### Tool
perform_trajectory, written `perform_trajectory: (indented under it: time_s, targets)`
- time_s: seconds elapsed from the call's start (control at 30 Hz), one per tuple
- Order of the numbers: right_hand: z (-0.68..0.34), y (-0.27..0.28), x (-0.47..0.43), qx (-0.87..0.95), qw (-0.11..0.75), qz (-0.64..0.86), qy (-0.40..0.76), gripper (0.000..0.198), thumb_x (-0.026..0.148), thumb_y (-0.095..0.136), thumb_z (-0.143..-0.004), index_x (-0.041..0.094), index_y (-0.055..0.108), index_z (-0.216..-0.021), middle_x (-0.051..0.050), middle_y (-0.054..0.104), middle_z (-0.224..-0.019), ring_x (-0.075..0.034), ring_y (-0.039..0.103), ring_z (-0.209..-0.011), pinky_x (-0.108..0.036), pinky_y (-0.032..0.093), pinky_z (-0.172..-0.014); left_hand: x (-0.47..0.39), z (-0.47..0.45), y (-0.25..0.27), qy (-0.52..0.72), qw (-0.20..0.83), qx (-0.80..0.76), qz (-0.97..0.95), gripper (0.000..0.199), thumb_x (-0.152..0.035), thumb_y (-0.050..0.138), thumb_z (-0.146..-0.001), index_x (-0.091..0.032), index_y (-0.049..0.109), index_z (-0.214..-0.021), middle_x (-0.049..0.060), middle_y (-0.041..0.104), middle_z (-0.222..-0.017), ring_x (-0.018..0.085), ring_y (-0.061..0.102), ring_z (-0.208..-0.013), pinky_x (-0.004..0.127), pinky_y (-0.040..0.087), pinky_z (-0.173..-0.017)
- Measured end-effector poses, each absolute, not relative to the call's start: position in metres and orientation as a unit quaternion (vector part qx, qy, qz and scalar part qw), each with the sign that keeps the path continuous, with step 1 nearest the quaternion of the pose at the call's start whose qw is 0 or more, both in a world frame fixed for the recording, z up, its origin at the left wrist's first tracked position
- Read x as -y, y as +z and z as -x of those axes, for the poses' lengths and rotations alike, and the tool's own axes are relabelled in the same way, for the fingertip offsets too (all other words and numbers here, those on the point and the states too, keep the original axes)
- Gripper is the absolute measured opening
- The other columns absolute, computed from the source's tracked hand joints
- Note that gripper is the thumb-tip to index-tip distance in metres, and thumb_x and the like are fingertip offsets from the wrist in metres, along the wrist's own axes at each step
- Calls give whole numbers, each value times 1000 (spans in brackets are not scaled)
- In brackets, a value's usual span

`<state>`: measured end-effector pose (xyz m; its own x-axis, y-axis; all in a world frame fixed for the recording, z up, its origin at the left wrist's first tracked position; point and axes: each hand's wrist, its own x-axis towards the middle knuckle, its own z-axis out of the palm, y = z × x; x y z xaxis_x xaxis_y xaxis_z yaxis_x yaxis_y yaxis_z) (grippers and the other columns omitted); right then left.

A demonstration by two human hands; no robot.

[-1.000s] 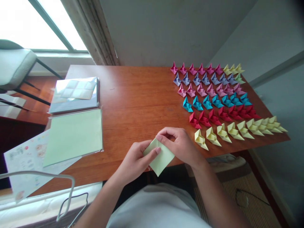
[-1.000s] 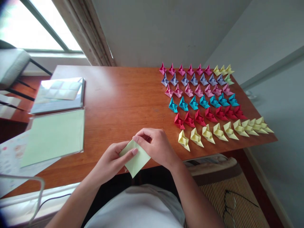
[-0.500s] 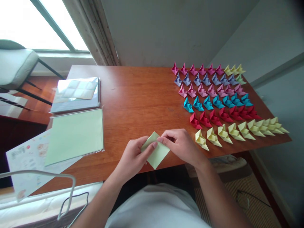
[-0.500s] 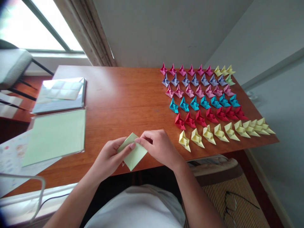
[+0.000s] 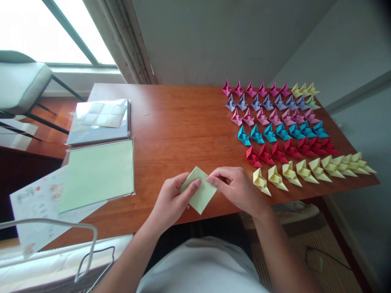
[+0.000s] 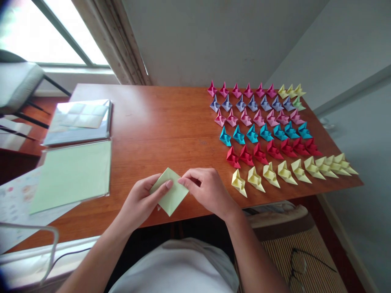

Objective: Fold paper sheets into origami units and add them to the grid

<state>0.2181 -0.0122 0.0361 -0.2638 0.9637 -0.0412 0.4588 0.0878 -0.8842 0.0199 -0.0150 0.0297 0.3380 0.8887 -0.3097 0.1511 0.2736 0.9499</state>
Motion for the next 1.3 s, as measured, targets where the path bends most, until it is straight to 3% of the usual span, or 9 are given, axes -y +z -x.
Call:
perform_trajectory:
  time_s: [0.3,0.67,0.77,0.87,0.97,1.17,1.3]
  targets:
    - [-223,34,11,654,289,543,440,25,32,61,-95,19,70,-77,0,70,-73,-14,60,-66,-25,41,-60,13,-13,28,312,627,-495,-513,39,-49,59,-93,-17,58,-71,-3,52,-59,9,49,-52,18,41,-47]
    - [-224,31,11,654,278,553,435,25,34,58,-97,18,71,-81,-1,72,-79,-15,63,-72,-25,42,-61,12,-8,22,296,579,-509,-564,36,-47,53,-97,-16,66,-83,-2,61,-60,11,60,-50,19,46,-46]
    - [-223,25,11,648,290,563,423,19,30,61,-95,19,72,-86,0,73,-82,-15,64,-73,-24,44,-64,12,-8,17,289,470,-524,-648,31,-39,48,-101,-17,69,-98,-1,66,-64,12,62,-53,22,49,-51]
    - [-220,19,8,663,296,567,389,14,25,62,-95,20,73,-87,1,74,-82,-14,65,-73,-24,45,-67,12,-8,9,293,226,-542,-754,23,-25,51,-99,-17,66,-114,6,75,-95,19,69,-82,29,55,-73]
    - [-216,13,5,693,282,569,341,12,23,64,-94,20,72,-86,0,73,-82,-14,65,-74,-25,45,-69,12,-9,5,279,49,-498,-819,29,-15,55,-95,-17,63,-123,11,70,-115,26,64,-102,39,54,-89]
    - [-212,5,2,745,232,581,234,12,21,65,-94,19,67,-82,-1,67,-76,-17,60,-73,-29,43,-70,6,-8,-1,196,41,-362,-910,29,-1,50,-89,-10,65,-113,14,67,-113,24,61,-96,37,57,-85]
    - [-210,4,-1,766,233,572,179,3,19,66,-92,19,69,-92,-5,66,-87,-21,60,-87,-32,47,-80,3,-6,-2,179,46,-346,-920,29,-2,49,-91,-9,64,-115,13,66,-114,24,61,-96,37,58,-86]
